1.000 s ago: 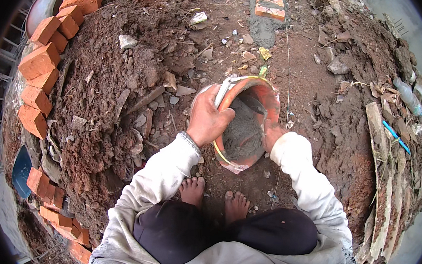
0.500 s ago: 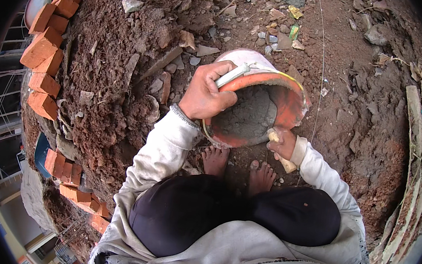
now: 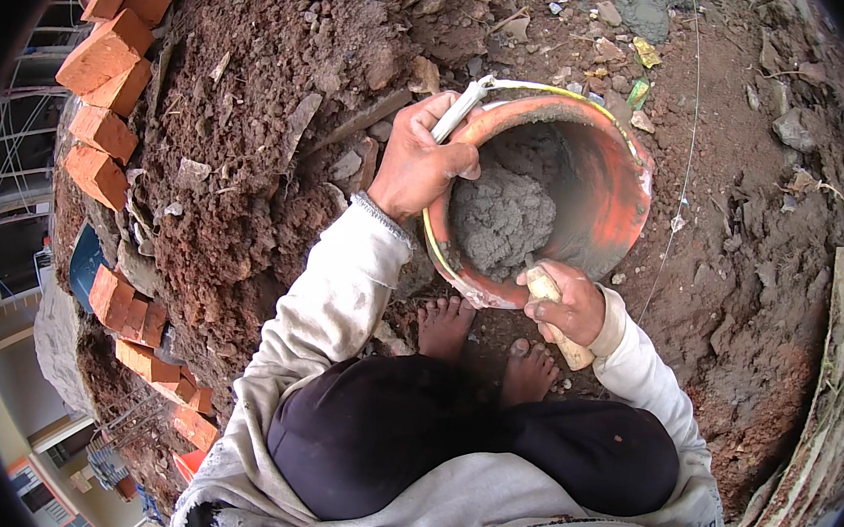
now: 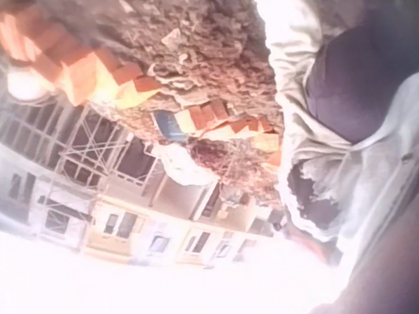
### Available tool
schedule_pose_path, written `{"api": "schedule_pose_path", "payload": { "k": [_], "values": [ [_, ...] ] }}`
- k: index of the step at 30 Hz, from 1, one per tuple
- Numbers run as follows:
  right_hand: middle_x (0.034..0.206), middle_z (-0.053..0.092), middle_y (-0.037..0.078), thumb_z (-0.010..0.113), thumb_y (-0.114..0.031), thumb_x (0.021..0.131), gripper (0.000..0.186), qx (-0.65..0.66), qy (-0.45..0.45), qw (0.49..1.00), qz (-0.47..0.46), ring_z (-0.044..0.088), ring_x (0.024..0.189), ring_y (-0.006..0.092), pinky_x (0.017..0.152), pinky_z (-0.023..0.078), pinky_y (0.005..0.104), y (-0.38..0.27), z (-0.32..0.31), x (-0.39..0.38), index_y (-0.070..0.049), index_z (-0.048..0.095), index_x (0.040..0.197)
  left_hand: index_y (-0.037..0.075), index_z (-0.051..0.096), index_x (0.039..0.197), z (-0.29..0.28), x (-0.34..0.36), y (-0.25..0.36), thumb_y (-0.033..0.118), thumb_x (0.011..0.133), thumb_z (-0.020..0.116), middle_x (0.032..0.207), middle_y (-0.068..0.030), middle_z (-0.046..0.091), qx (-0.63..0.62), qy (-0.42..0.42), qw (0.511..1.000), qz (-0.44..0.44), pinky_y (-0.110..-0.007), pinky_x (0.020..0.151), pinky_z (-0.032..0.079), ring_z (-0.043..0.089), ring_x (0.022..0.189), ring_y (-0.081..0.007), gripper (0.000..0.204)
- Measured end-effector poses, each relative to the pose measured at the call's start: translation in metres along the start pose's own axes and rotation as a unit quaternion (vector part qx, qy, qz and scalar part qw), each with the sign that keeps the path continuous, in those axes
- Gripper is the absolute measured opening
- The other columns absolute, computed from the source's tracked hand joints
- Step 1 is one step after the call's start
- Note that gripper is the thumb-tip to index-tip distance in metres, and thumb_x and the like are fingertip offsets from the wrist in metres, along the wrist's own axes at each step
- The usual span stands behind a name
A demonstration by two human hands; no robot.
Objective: The person scoops mortar from a bucket with a trowel and spreads it on the ground. They then place bricks onto the mortar bed and tap them into position, continuing to add mortar and bricks to extend a linear row.
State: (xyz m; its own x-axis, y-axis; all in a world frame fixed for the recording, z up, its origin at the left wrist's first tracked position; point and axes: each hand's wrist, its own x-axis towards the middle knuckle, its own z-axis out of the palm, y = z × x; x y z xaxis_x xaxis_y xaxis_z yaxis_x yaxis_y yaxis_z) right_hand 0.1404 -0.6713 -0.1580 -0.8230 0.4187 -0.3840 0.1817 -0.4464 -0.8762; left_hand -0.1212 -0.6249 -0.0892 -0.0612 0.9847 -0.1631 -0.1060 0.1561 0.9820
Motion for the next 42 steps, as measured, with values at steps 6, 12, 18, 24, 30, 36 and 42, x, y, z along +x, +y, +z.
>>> {"api": "schedule_pose_path", "payload": {
  "k": [6, 12, 18, 24, 30, 36, 42],
  "values": [
    [0.071, 0.055, 0.005, 0.059, -0.009, 0.081, 0.034, 0.134, 0.004, 0.989, 0.057, 0.053, 0.049, 0.0113, 0.045, 0.044, 0.0247, -0.061, -0.017, -0.068, 0.002, 0.05, 0.112, -0.002, 0.058, 0.091, 0.004, 0.011, 0.003, -0.008, 0.064, 0.057, 0.073, -0.0023, 0.057, -0.013, 0.06, 0.998, -0.013, -0.023, 0.056, 0.045, 0.054, 0.059, -0.0103, 0.028],
    [0.068, 0.052, 0.008, 0.054, -0.01, 0.073, 0.049, 0.166, 0.109, 0.98, 0.023, 0.051, 0.045, 0.0129, 0.041, 0.042, 0.0244, -0.128, -0.051, -0.121, 0.006, 0.047, 0.119, -0.001, 0.059, 0.092, -0.004, 0.015, 0.001, -0.008, 0.06, 0.058, 0.076, 0.0009, 0.052, -0.037, 0.073, 0.996, -0.035, -0.021, 0.059, 0.041, 0.048, 0.065, -0.0078, 0.032],
    [0.068, 0.053, 0.008, 0.055, -0.014, 0.076, 0.043, 0.071, 0.302, 0.949, -0.064, 0.05, 0.043, 0.0131, 0.037, 0.042, 0.0257, -0.171, -0.13, -0.041, 0.004, 0.051, 0.114, -0.002, 0.06, 0.093, -0.007, 0.018, 0.002, -0.008, 0.059, 0.057, 0.077, 0.0007, 0.052, -0.035, 0.07, 0.996, -0.048, -0.021, 0.06, 0.042, 0.048, 0.066, -0.0081, 0.035],
    [0.103, 0.063, 0.031, 0.06, -0.03, 0.077, 0.044, -0.436, 0.483, 0.737, 0.179, 0.065, 0.095, 0.0408, 0.083, 0.052, 0.0424, -0.131, -0.231, 0.088, 0.008, 0.063, 0.098, -0.003, 0.06, 0.096, -0.003, 0.02, 0.001, -0.008, 0.059, 0.056, 0.078, 0.0001, 0.053, -0.001, 0.053, 0.999, -0.012, -0.021, 0.058, 0.043, 0.049, 0.068, -0.008, 0.037],
    [0.069, 0.055, 0.008, 0.054, -0.023, 0.087, 0.024, 0.003, 0.444, 0.895, -0.049, 0.057, 0.046, 0.0171, 0.036, 0.044, 0.0313, -0.141, -0.234, 0.044, 0.0, 0.054, 0.096, -0.002, 0.059, 0.093, -0.001, 0.015, 0.007, -0.007, 0.06, 0.057, 0.078, 0.0007, 0.053, -0.034, 0.052, 0.998, -0.025, -0.022, 0.058, 0.044, 0.049, 0.065, -0.0076, 0.033],
    [0.086, 0.059, 0.005, 0.045, -0.03, 0.095, 0.025, 0.079, 0.374, 0.92, 0.092, 0.05, 0.051, 0.0125, 0.036, 0.044, 0.0253, -0.1, -0.278, 0.067, -0.009, 0.045, 0.109, -0.001, 0.059, 0.091, 0.004, 0.018, 0.005, -0.008, 0.061, 0.057, 0.076, 0.0002, 0.054, -0.037, 0.043, 0.998, -0.042, -0.022, 0.058, 0.044, 0.05, 0.065, -0.0077, 0.031],
    [0.061, 0.051, 0.006, 0.049, -0.036, 0.092, 0.033, 0.074, 0.297, 0.943, 0.132, 0.05, 0.04, 0.0165, 0.036, 0.044, 0.0281, -0.093, -0.221, -0.023, -0.005, 0.052, 0.102, 0.0, 0.06, 0.089, 0.004, 0.012, -0.007, -0.005, 0.063, 0.061, 0.074, 0.0017, 0.053, 0.028, 0.037, 0.998, -0.029, -0.022, 0.06, 0.042, 0.048, 0.065, -0.007, 0.026]
  ]
}}
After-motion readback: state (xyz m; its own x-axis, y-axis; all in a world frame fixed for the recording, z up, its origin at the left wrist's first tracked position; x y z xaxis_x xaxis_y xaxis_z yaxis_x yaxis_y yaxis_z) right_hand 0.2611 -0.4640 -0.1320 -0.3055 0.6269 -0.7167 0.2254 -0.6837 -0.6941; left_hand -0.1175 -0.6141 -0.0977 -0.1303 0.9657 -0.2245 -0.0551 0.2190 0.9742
